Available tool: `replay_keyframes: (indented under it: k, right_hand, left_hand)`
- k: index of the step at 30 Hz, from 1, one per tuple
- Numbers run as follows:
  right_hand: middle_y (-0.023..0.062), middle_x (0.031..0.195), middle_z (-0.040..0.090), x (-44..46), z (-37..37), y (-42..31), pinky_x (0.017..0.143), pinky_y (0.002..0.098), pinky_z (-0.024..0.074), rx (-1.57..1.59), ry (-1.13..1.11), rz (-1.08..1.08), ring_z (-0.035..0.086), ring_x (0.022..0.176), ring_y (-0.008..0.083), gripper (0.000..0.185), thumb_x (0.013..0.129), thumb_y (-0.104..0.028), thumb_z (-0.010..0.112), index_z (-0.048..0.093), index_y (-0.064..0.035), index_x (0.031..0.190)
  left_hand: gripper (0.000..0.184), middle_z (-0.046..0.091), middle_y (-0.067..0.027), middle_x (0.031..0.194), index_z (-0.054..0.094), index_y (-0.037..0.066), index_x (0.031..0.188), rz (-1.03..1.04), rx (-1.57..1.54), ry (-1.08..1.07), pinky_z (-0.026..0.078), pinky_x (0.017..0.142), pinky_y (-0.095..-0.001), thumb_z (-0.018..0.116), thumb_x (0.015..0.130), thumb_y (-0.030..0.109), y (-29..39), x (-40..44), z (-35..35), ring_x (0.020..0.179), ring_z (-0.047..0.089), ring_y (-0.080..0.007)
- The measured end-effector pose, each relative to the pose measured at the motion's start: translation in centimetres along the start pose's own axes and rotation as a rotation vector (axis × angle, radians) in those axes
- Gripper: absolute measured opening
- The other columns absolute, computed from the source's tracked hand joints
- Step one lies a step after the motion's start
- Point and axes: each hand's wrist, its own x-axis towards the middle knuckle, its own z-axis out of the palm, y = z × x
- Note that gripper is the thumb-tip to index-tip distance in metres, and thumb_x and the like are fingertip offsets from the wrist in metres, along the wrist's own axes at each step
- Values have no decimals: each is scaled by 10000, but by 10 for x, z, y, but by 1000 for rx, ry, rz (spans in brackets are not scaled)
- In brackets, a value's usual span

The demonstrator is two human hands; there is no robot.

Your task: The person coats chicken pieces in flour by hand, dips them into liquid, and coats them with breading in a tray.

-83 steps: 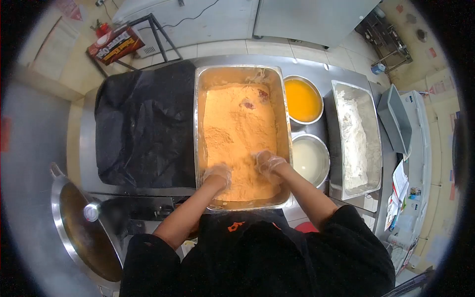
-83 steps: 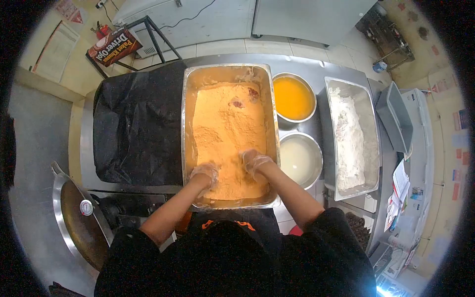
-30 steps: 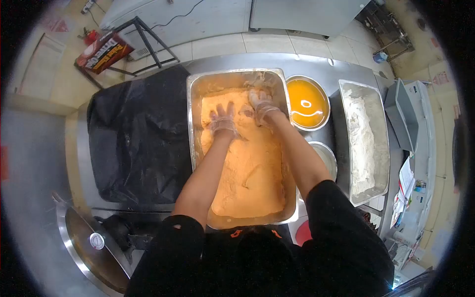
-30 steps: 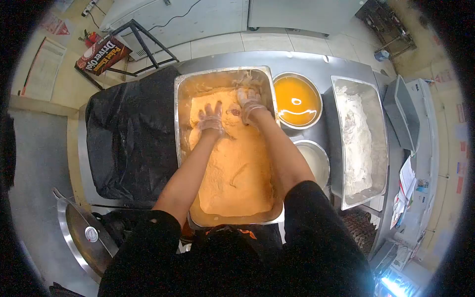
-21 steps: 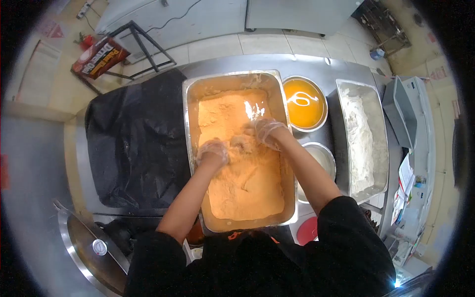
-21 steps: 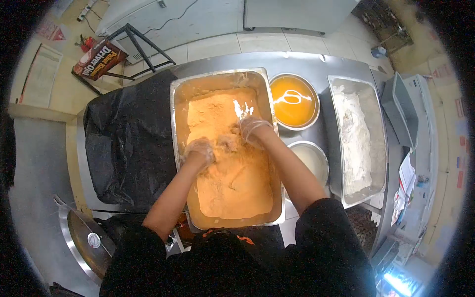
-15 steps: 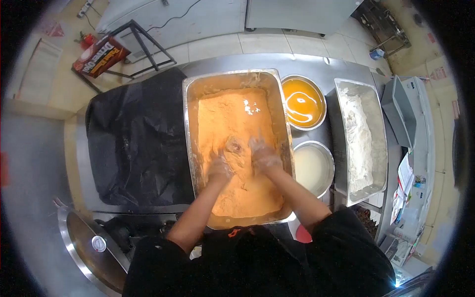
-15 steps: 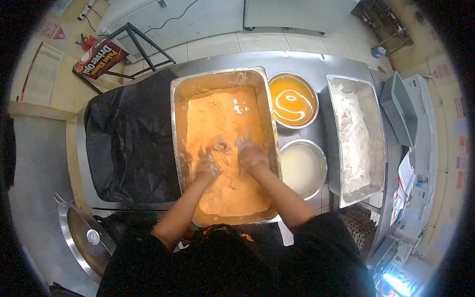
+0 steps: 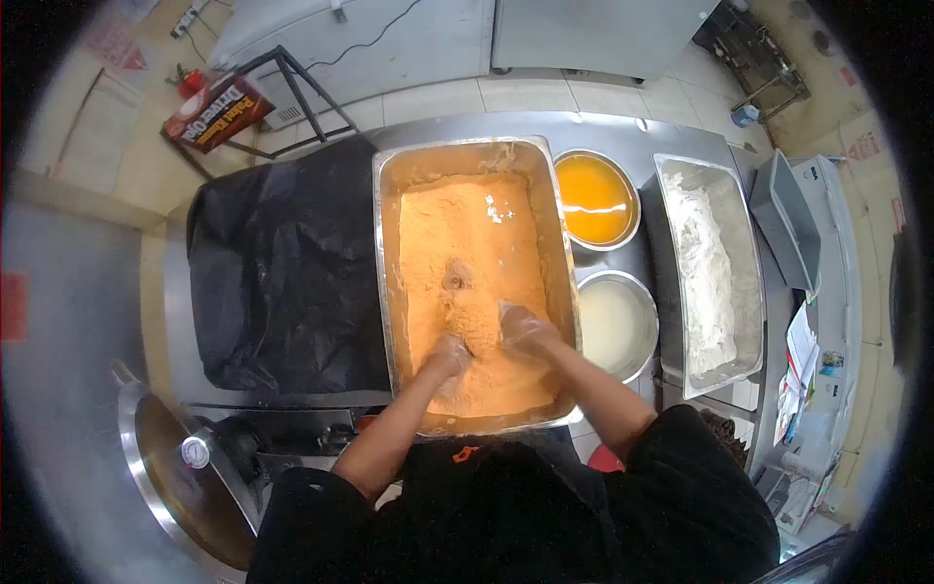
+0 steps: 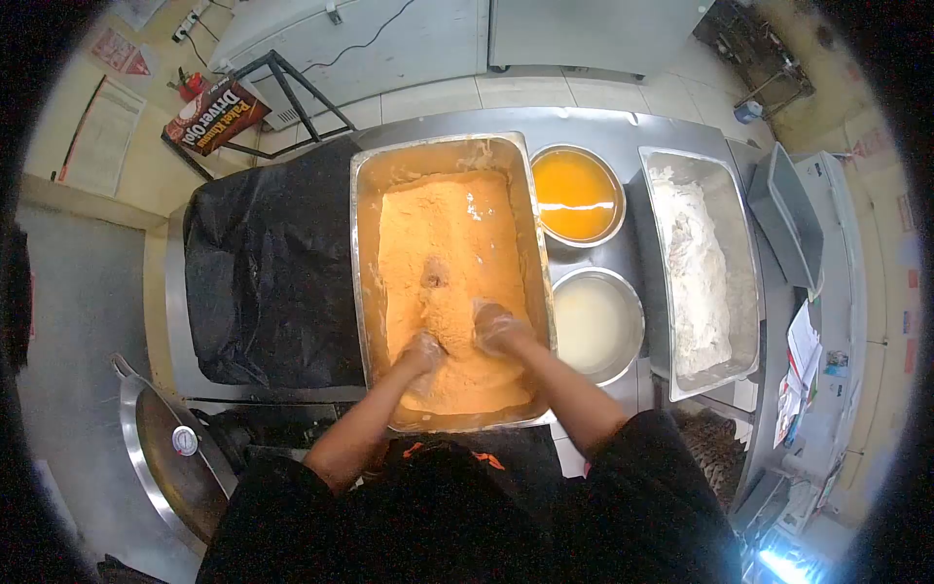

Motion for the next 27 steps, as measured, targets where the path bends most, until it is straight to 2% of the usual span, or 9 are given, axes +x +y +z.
replay_keyframes:
  k: [1, 5, 9, 11, 13, 17, 23, 25, 27]
  right_hand:
    - [225, 989, 609, -8, -25, -4, 821, 406, 467, -22, -199, -42, 603, 910, 351, 295, 825, -173, 491, 551, -20, 1069]
    - [227, 1032, 604, -16, -58, -10, 851, 409, 458, -158, -171, -72, 602, 923, 353, 310, 834, -194, 479, 557, -11, 1071]
    - [222, 1059, 604, 15, 49, 7, 838, 398, 462, -1133, 231, -328, 610, 927, 321, 298, 798, -198, 548, 585, -20, 1035]
    - [222, 1040, 608, 1, 19, -14, 827, 395, 465, -1035, -263, -338, 613, 920, 308, 303, 781, -214, 580, 596, -21, 1014]
    - [235, 1042, 600, -2, -13, -1, 818, 392, 471, -707, -282, -257, 608, 932, 314, 311, 785, -224, 590, 595, -15, 1016]
    - [253, 1046, 590, -12, -40, 12, 803, 386, 480, -198, -312, -143, 601, 949, 324, 326, 792, -239, 606, 593, -6, 1020]
    - [171, 1007, 636, 11, 61, 17, 766, 334, 490, -435, 458, -63, 611, 974, 245, 271, 773, -234, 614, 630, -33, 954]
    - [171, 1005, 638, 6, 36, 24, 767, 345, 493, -345, 127, -52, 612, 979, 244, 269, 769, -208, 603, 622, -60, 992]
    - [172, 1003, 640, 1, 4, 27, 767, 356, 495, -243, -199, -38, 614, 983, 243, 282, 766, -183, 593, 614, -87, 1030]
  left_hand:
    - [369, 570, -137, 1175, 511, 83, 1218, 36, 64, -32, 436, 887, -319, 472, 876, 218, 4, -9, -24, 1108, 529, -247]
    - [449, 535, -127, 1213, 407, 107, 1301, 0, 218, 201, 432, 909, -342, 470, 868, 205, 37, -39, -97, 1145, 499, -225]
    - [554, 500, -116, 1251, 303, 130, 1385, 82, 563, 501, 428, 931, -364, 467, 860, 191, 35, 1, -55, 1182, 469, -204]
    - [524, 444, -117, 1326, 307, 116, 1390, 195, 802, 444, 409, 964, -355, 419, 883, 187, 11, 29, -27, 1232, 427, -208]
    - [506, 336, -101, 1422, 280, 134, 1403, 317, -12, 293, 395, 980, -366, 366, 904, 151, -9, 33, -25, 1248, 406, -302]
    - [468, 430, -139, 1332, 385, 101, 1315, 135, 262, 438, 428, 939, -369, 467, 859, 162, 31, -18, -75, 1205, 450, -296]
    - [463, 507, -191, 1231, 498, 50, 1183, -156, 377, 472, 455, 900, -395, 620, 760, 195, 31, 13, -52, 1139, 504, -288]
    - [485, 409, -187, 1325, 459, 53, 1221, 121, 340, 94, 435, 929, -435, 598, 767, 153, 5, 33, -33, 1112, 508, -351]
    - [467, 405, -190, 1329, 459, 51, 1221, 159, 298, -34, 431, 934, -440, 567, 771, 118, 9, 11, -60, 1113, 506, -358]
